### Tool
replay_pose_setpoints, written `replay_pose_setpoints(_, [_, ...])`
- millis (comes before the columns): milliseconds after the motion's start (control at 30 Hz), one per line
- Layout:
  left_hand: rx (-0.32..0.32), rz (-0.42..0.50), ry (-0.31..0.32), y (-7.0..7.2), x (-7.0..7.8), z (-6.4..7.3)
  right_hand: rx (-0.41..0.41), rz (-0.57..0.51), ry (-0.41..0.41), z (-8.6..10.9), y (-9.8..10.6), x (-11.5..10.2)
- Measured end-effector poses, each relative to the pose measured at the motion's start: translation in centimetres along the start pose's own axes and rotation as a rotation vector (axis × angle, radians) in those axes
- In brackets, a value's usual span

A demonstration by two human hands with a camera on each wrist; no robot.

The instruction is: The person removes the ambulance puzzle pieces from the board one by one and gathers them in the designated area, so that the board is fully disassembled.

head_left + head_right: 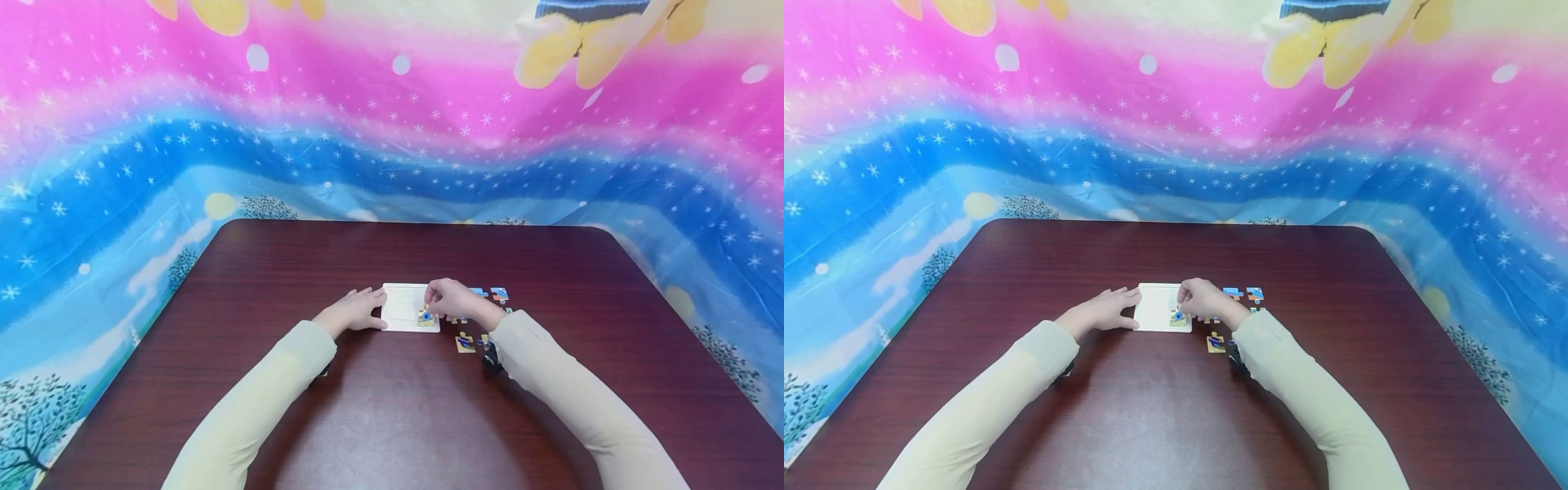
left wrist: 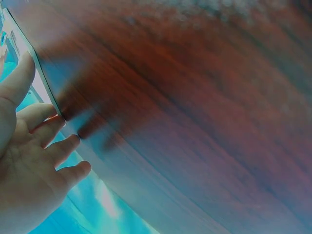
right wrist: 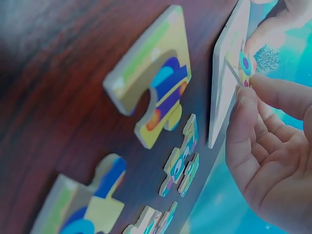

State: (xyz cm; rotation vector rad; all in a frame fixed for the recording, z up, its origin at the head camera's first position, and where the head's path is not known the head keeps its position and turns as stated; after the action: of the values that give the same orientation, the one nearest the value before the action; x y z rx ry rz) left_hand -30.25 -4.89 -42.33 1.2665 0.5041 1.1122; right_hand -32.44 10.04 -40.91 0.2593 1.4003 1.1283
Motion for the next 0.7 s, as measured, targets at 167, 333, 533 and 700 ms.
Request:
replay_pose_setpoints(167, [0.002,-0.005,-0.002,-0.1,0.0,-0.1,-0.005,-0.030,0.012,0.3,0.0,-0.1])
replay_pose_setpoints(333, [0.001,-0.014,0.001,-0.1,0.0,-0.1,-0.001,-0.061,0.042,0.5,0.4,0.0])
replay_pose_setpoints(533, [-0.001,-0.020,-0.003,-0.1,0.0,0.0,-0.005,-0.106,0.058,1.4,1.7,0.3])
replay_pose_setpoints(700, [0.003,-0.011,-0.005,0.0,0.1,0.0,-0.002,-0.131,0.054,2.6,3.1,1.0])
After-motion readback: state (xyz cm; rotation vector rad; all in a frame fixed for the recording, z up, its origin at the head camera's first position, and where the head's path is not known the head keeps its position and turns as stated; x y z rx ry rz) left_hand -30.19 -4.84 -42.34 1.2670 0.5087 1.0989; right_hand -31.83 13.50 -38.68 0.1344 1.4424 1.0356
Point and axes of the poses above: each hand's wrist, its own z-axis away from the middle knuckle, its own y-axis out of the back of the hand, x = y × z, the point moved 8 cm from there along -z, towards the middle knuckle
